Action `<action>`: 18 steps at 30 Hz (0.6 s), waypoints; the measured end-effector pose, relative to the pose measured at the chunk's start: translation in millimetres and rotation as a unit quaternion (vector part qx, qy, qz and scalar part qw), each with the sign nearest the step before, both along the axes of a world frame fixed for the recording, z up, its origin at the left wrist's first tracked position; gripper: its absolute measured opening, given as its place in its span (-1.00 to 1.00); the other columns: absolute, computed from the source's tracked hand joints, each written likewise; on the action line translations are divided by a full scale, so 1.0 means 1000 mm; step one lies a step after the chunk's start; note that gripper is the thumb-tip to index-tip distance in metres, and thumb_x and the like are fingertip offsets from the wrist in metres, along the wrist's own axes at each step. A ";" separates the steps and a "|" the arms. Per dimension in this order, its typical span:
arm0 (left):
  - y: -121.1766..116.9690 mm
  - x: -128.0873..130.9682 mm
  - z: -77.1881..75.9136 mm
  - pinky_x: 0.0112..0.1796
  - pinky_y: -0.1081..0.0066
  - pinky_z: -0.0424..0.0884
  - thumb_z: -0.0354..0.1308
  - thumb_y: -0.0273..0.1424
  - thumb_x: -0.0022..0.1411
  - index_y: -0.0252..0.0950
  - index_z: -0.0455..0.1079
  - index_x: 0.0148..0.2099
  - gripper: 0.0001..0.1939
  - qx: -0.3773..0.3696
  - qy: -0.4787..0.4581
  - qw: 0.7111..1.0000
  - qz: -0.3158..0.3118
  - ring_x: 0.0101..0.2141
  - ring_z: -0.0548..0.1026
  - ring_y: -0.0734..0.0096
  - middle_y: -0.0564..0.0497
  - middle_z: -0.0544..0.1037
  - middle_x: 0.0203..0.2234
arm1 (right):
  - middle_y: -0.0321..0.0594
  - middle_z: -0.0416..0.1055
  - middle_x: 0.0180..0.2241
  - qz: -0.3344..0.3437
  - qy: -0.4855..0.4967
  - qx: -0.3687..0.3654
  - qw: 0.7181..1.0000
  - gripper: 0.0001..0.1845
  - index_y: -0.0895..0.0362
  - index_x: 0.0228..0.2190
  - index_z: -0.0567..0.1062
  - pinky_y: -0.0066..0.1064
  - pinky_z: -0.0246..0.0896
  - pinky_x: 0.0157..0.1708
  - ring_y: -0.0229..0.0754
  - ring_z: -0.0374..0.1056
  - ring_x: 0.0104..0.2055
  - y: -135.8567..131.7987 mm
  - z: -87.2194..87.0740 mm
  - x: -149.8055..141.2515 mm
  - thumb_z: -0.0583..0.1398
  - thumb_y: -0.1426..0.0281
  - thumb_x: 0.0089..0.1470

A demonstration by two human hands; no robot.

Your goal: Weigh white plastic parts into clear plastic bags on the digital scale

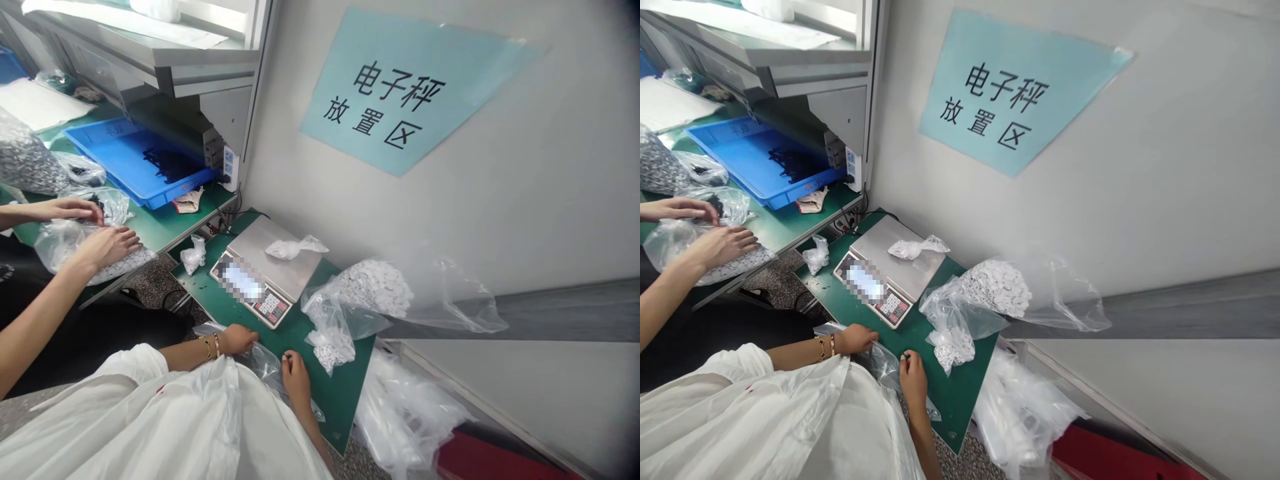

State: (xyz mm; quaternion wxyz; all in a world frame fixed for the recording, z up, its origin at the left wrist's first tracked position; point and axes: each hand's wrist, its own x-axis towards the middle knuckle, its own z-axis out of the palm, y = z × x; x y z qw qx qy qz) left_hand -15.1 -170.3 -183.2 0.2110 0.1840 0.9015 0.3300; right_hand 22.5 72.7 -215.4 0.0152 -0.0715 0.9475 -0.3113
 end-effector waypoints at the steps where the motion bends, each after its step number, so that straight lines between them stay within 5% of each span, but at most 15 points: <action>1: 0.001 0.000 0.000 -0.45 0.40 0.00 0.06 -0.48 0.07 -0.22 0.31 -0.37 -0.94 -0.007 -0.003 1.000 0.002 -0.51 0.25 0.46 0.10 0.22 -0.60 | -0.22 0.35 -0.42 0.022 -0.003 0.005 1.000 -0.79 0.07 -0.35 0.36 -0.32 0.24 -0.35 -0.12 0.33 -0.38 -0.001 0.002 0.001 -0.03 0.30 0.21; 6: 0.005 -0.001 -0.001 -0.43 0.40 0.06 0.06 -0.48 0.11 -0.22 0.35 -0.35 -0.92 -0.031 -0.007 0.999 0.010 -0.49 0.29 0.44 0.08 0.28 -0.59 | -0.19 0.37 -0.42 0.112 0.029 0.105 0.988 -0.71 0.04 -0.44 0.36 -0.27 0.16 -0.28 -0.08 0.33 -0.31 -0.003 0.008 0.005 -0.02 0.24 0.25; 18: 0.006 -0.001 0.002 -0.30 0.52 0.13 0.03 -0.38 0.21 -0.24 0.38 -0.21 -0.86 -0.121 -0.017 0.992 -0.030 -0.42 0.32 0.55 0.11 0.44 -0.46 | -0.23 0.34 -0.44 0.113 0.115 0.145 0.976 -0.62 0.10 -0.48 0.35 -0.33 0.07 -0.30 -0.13 0.26 -0.34 0.001 -0.013 0.010 -0.10 0.29 0.30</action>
